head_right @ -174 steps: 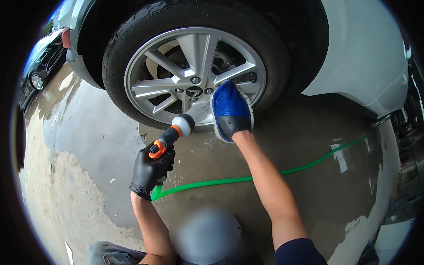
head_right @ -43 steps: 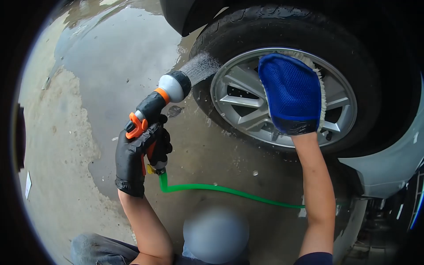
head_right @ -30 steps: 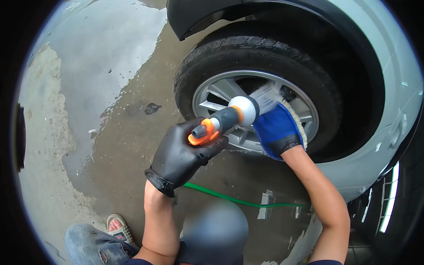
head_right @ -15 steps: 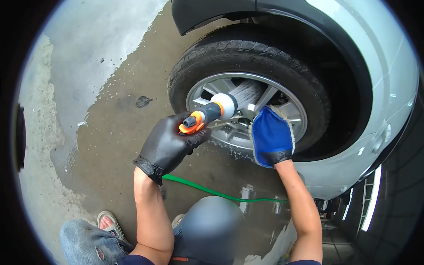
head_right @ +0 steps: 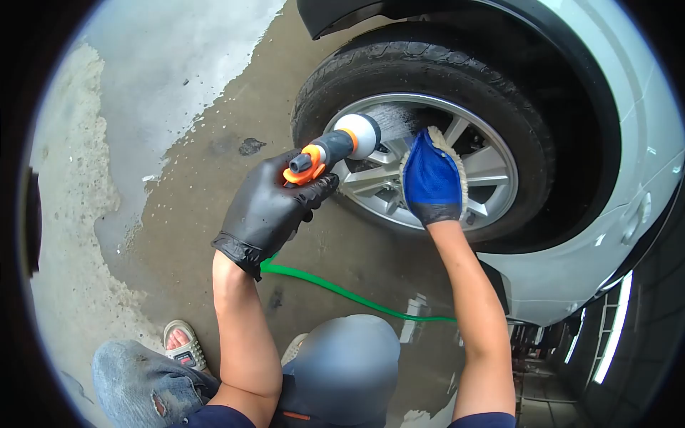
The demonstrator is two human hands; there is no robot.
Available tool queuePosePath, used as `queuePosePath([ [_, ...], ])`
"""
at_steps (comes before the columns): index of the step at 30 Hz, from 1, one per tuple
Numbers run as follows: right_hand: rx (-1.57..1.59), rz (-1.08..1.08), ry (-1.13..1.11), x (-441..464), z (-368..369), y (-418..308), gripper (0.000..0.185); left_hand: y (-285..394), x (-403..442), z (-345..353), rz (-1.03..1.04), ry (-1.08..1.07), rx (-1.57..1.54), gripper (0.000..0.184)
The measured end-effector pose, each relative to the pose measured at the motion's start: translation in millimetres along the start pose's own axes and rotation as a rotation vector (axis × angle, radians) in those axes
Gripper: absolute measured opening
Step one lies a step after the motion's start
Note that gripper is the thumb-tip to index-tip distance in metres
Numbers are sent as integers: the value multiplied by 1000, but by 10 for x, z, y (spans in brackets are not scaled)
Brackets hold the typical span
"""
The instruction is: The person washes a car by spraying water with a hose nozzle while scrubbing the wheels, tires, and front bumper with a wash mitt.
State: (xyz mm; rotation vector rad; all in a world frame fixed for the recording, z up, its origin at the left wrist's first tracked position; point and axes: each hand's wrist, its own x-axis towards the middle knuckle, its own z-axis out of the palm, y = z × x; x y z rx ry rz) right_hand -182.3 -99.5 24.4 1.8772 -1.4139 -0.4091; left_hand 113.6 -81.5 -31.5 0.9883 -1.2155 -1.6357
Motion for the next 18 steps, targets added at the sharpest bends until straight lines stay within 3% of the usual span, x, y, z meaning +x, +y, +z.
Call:
queuePosePath([
  [5,361,162,-29,-13,-59,-229,48,-74,9,-211,-83,140,-91,25],
  [7,138,-39,168,30,146,-289,47,23,-78,-320,-204,54,-121,27],
  [8,144,17,198,88,184,-372,44,-6,-67,-316,-209,51,-112,27],
  [11,46,17,126,-148,688,-466,46,-175,21,-172,-331,26,-35,28],
  [13,124,-60,73,-152,571,-485,43,-323,92,-148,-387,-5,89,30],
  [15,238,-234,49,-119,313,-493,41,-315,77,-169,-374,4,63,31],
  [18,290,-320,-63,107,85,-575,33,-202,35,-235,-352,36,-43,33],
])
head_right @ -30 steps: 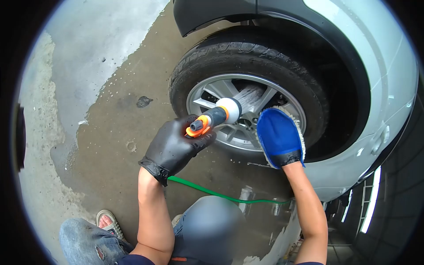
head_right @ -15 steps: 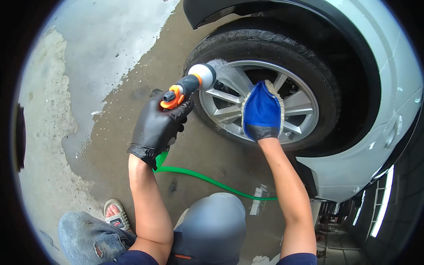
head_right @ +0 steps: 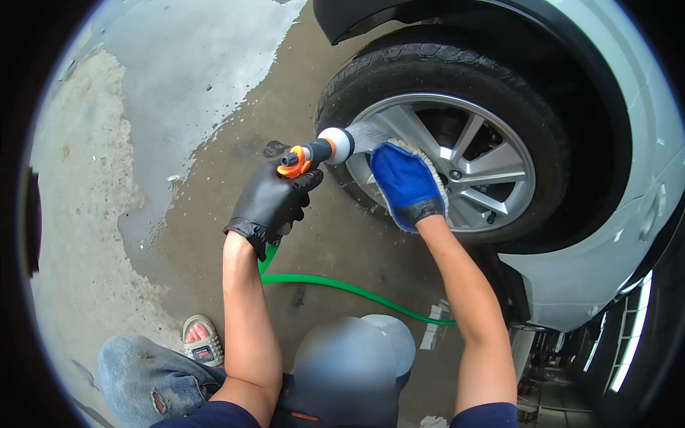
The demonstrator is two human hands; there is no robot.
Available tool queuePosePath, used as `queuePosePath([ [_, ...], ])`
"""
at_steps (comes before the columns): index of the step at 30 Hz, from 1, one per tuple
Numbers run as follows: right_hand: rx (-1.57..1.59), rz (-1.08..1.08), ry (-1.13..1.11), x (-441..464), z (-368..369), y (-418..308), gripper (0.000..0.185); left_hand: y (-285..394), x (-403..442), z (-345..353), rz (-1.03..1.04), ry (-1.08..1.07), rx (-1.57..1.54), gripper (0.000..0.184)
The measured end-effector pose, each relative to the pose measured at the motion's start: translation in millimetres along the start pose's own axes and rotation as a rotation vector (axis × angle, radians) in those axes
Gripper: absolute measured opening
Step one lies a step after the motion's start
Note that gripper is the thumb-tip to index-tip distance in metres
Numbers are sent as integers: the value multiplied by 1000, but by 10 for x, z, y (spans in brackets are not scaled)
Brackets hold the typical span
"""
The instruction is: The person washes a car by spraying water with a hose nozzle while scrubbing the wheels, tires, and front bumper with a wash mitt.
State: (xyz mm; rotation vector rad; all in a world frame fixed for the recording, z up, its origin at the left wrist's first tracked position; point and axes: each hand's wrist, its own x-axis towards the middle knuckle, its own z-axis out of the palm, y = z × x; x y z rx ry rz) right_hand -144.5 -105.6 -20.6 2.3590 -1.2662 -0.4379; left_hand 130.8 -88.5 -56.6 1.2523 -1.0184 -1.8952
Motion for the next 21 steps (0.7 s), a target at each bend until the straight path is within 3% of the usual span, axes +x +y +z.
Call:
queuePosePath([
  [3,119,-54,-76,185,426,70,24,30,-35,2,40,19,19,33],
  [8,151,184,-78,34,195,16,18,35,-20,55,52,45,47,34],
  [11,-12,52,-1,-38,215,82,20,1,21,39,75,46,56,34],
  [13,24,267,-129,116,172,-70,20,66,2,52,53,40,49,34],
  [15,136,329,-114,269,570,-94,28,78,1,70,28,52,43,33],
  [17,174,354,82,405,927,-151,31,-11,54,96,118,40,32,33],
  [18,194,363,62,457,733,-196,34,-40,61,93,117,42,78,33],
  [19,250,418,-246,445,507,-196,32,-71,35,90,99,40,88,33],
  [21,168,344,-136,288,441,-179,29,-34,28,81,103,37,32,33],
])
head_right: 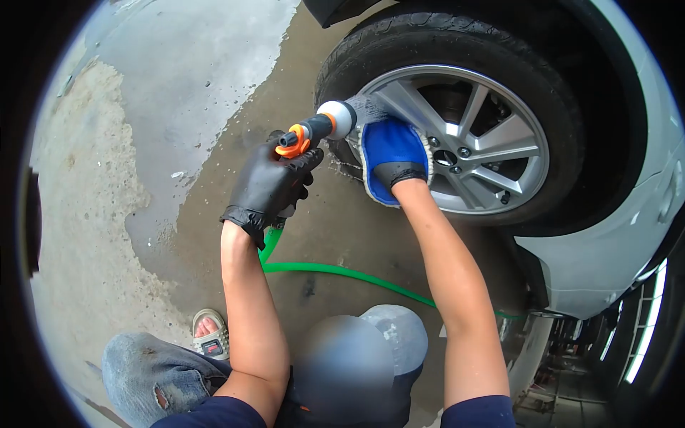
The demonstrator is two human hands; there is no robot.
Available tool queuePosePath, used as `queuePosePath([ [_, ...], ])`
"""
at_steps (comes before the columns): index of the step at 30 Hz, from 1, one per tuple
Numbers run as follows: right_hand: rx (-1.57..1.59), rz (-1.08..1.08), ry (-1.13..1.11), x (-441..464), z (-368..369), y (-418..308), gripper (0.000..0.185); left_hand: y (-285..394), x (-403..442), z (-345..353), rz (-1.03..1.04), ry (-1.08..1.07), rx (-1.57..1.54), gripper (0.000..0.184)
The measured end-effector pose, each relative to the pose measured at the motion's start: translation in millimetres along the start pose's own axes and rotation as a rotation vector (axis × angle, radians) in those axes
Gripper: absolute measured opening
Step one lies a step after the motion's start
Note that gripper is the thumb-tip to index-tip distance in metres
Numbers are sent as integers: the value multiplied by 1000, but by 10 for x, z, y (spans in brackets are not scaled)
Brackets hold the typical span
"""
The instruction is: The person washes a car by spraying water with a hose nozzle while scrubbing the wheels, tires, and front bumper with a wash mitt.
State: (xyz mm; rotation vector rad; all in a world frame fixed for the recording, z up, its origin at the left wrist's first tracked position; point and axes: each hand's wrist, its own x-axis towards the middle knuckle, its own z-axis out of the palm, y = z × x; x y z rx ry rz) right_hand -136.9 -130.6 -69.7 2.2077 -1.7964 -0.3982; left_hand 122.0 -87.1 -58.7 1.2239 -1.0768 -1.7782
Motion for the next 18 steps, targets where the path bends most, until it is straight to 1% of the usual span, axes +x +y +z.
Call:
queuePosePath([
  [1,-109,-70,114,-156,-85,-7,24,15,1,-29,7,8,-2,33],
  [2,-138,-72,183,-157,-89,-26,25,24,-6,-59,2,16,-1,32],
  [4,-145,31,136,-62,-36,-106,27,24,-8,-109,-2,30,6,31],
  [5,-137,33,139,28,42,-211,27,4,-11,-119,-14,31,-9,31],
  [7,104,210,400,255,321,-403,32,-19,-2,-103,-34,21,-7,30],
  [8,242,254,534,305,422,-461,35,-21,-9,-80,-21,14,-19,29],
  [10,-17,152,305,119,495,-318,36,-36,-6,-70,-8,3,-22,28],
  [12,-284,-74,222,-162,234,-196,39,-26,0,-81,-17,9,-42,28],
  [13,-198,-132,297,-245,339,-41,39,-4,-7,-103,-13,10,-43,28],
  [14,-150,-145,334,-288,231,2,38,16,-20,-131,-51,19,-15,28],
  [16,-196,-42,276,-244,123,-26,36,16,-33,-143,-88,37,12,28],
  [18,-122,130,204,-58,89,-260,31,-21,-37,-126,-150,76,208,34],
])
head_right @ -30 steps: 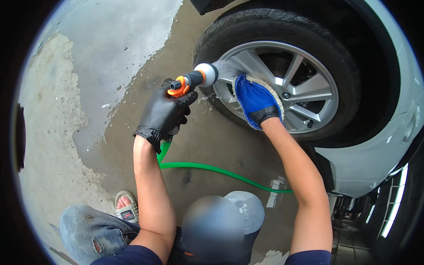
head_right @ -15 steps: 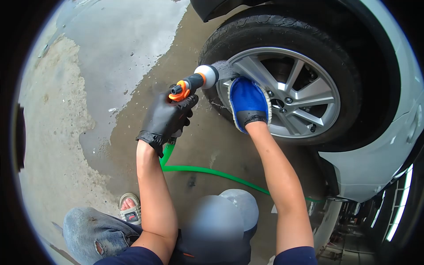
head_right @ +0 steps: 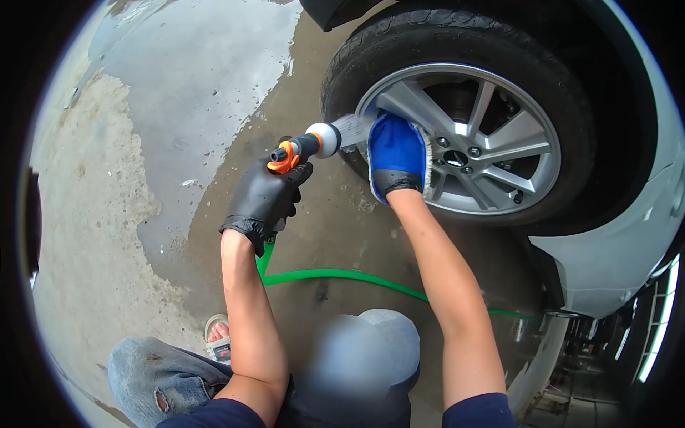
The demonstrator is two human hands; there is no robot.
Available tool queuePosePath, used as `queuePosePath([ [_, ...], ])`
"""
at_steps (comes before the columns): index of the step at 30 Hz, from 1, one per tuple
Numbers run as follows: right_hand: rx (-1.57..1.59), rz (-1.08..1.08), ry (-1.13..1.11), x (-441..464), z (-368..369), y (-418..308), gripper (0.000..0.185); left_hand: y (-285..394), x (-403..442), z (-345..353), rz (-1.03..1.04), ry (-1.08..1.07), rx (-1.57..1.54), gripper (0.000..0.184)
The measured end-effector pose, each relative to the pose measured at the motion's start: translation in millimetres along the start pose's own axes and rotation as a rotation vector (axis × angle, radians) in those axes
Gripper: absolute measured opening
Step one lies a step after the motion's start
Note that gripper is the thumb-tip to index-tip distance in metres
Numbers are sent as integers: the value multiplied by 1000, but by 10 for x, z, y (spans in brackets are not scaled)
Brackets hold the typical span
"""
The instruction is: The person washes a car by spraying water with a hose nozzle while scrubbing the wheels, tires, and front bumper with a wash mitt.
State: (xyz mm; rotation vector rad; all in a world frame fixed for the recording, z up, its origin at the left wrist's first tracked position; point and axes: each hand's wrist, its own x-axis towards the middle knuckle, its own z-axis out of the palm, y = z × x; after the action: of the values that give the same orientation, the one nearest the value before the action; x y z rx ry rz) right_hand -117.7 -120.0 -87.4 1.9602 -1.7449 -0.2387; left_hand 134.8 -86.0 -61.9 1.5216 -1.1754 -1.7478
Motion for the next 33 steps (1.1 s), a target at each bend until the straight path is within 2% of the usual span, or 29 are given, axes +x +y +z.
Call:
queuePosePath([
  [1,134,69,126,39,231,-139,24,-100,52,50,-4,-4,15,34],
  [2,594,288,160,43,143,-387,25,-246,156,124,48,23,95,35],
  [4,626,159,90,-76,-125,-608,23,-279,222,139,112,58,182,36],
  [6,957,193,262,-214,153,-792,23,-239,181,122,93,27,97,38],
  [7,736,144,89,-292,340,-761,26,-127,77,85,85,5,15,36],
  [8,752,133,91,-190,332,-714,26,-83,65,44,80,24,19,36],
  [9,808,58,251,-66,251,-674,30,-88,54,16,66,18,-61,34],
  [11,679,47,309,-87,81,-662,42,-106,26,-15,42,20,-124,31],
  [12,444,4,315,-67,192,-654,45,-110,27,-17,67,44,-177,31],
  [17,343,141,207,-18,771,-849,50,-56,23,-87,45,85,-177,26],
  [22,396,250,346,-269,1237,-968,38,-115,65,-79,98,45,-194,29],
  [25,580,124,308,-196,829,-887,35,-125,90,-31,93,49,-177,29],
  [27,764,173,478,-47,710,-948,32,-143,110,12,119,56,-147,29],
  [29,851,187,378,-74,539,-877,28,-148,114,39,104,42,-134,29],
  [32,640,192,337,-503,1178,-737,26,-135,134,41,119,37,-150,29],
  [33,659,289,184,-701,1240,-634,23,-133,144,31,107,42,-147,29],
])
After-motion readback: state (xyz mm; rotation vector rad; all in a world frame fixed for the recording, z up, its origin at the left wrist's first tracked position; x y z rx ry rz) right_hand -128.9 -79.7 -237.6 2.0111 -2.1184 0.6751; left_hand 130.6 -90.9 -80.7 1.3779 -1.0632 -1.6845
